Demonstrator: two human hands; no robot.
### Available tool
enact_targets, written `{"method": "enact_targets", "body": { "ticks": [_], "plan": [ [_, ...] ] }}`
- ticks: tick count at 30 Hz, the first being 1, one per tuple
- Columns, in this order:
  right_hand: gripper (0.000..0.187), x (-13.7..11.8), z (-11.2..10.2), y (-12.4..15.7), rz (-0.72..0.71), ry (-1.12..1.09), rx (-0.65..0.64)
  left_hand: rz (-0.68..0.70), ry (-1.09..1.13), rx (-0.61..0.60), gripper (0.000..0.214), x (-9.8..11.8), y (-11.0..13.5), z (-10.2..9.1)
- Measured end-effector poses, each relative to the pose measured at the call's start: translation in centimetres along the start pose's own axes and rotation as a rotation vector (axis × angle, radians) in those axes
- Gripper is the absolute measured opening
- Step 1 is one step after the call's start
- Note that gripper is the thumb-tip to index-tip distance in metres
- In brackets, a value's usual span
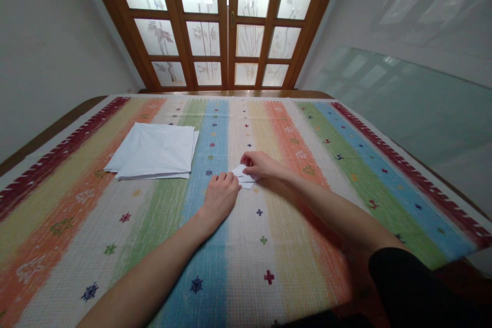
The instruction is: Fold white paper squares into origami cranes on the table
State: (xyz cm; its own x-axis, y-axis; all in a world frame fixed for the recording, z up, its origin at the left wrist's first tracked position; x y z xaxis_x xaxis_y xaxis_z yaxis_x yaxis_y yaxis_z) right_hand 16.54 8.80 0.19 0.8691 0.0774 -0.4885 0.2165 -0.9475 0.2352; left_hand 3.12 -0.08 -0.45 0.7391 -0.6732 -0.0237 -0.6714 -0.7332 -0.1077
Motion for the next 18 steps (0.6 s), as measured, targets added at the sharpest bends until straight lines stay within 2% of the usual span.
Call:
{"method": "enact_targets", "body": {
  "ticks": [4,7,9,11,15,18],
  "plan": [
    [0.033,0.0,0.4,-0.9,0.008,0.062,-0.064,-0.016,0.068,0.073,0.026,-1.8,-0.2,0.3],
    [0.013,-0.1,0.5,-0.7,-0.013,0.139,-0.115,-0.056,0.151,0.179,0.020,-2.8,-0.3,0.4],
    [0.004,-0.2,0.3,-0.3,-0.033,0.174,-0.120,-0.095,0.182,0.279,0.036,-3.3,-0.2,0.5],
    [0.004,-0.4,-0.3,0.2,-0.067,0.159,-0.070,-0.106,0.216,0.351,0.047,-3.7,-0.1,0.7],
    [0.008,-0.9,-1.6,1.7,-0.200,0.113,0.031,-0.042,0.288,0.402,0.019,-3.8,0.1,1.1],
    [0.012,-1.3,-1.9,3.0,-0.381,0.208,0.152,-0.022,0.281,0.483,0.011,-3.9,0.4,0.9]
  ]
}}
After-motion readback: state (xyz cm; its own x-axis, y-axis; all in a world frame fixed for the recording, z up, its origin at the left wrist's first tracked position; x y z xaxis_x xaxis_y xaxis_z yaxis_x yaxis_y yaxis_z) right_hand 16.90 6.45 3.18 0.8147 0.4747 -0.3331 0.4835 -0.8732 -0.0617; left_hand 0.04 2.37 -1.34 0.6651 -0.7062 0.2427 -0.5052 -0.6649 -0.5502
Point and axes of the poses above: each hand's wrist, its own y-axis away from the middle knuckle, its own z-axis out of the palm, x = y × z, the point moved 4 cm from there along -y, towards the middle knuckle, and after that the axes turned 15 degrees about z, right-handed, at the moved point
